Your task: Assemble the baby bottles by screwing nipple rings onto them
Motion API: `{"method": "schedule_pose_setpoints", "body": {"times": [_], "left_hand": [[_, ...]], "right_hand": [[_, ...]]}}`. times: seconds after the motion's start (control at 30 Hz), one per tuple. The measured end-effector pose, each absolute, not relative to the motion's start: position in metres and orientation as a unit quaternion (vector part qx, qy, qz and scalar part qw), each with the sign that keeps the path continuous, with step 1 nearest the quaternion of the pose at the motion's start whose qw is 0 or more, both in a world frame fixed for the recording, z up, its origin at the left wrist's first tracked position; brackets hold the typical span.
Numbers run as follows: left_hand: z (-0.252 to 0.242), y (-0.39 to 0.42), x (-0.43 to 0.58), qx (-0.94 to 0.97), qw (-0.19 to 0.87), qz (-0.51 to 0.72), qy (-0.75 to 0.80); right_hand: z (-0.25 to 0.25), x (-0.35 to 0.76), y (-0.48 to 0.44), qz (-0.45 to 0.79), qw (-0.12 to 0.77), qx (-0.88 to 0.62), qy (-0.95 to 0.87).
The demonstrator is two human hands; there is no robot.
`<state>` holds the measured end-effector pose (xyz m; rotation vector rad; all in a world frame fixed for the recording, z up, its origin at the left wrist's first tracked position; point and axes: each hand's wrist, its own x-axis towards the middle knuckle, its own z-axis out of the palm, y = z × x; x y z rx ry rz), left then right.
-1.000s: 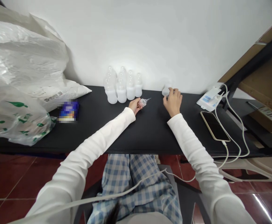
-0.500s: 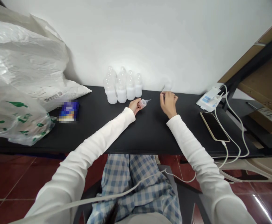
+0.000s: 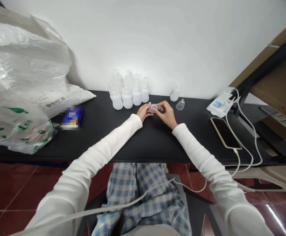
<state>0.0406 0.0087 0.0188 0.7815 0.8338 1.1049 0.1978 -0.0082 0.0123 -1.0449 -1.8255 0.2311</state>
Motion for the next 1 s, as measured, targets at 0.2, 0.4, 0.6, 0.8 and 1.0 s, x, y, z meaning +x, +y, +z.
{"method": "schedule_pose_setpoints", "body": {"times": [0.2, 0.4, 0.6, 0.8, 1.0], "left_hand": [[0.021, 0.005, 0.040, 0.389, 0.711, 0.465, 0.356], [0.017, 0.009, 0.042, 0.422, 0.690, 0.446, 0.383], [0.015, 0.013, 0.046, 0.449, 0.667, 0.442, 0.397], [0.019, 0.011, 0.044, 0.446, 0.697, 0.412, 0.381], [0.022, 0.009, 0.040, 0.410, 0.744, 0.383, 0.363]], "right_hand": [[0.013, 0.194, -0.011, 0.152, 0.530, -0.441, -0.708], [0.009, 0.193, -0.008, 0.187, 0.524, -0.442, -0.704], [0.010, 0.186, -0.010, 0.192, 0.504, -0.446, -0.714], [0.008, 0.182, -0.012, 0.154, 0.501, -0.433, -0.733], [0.011, 0.187, -0.013, 0.029, 0.424, -0.371, -0.826]]}}
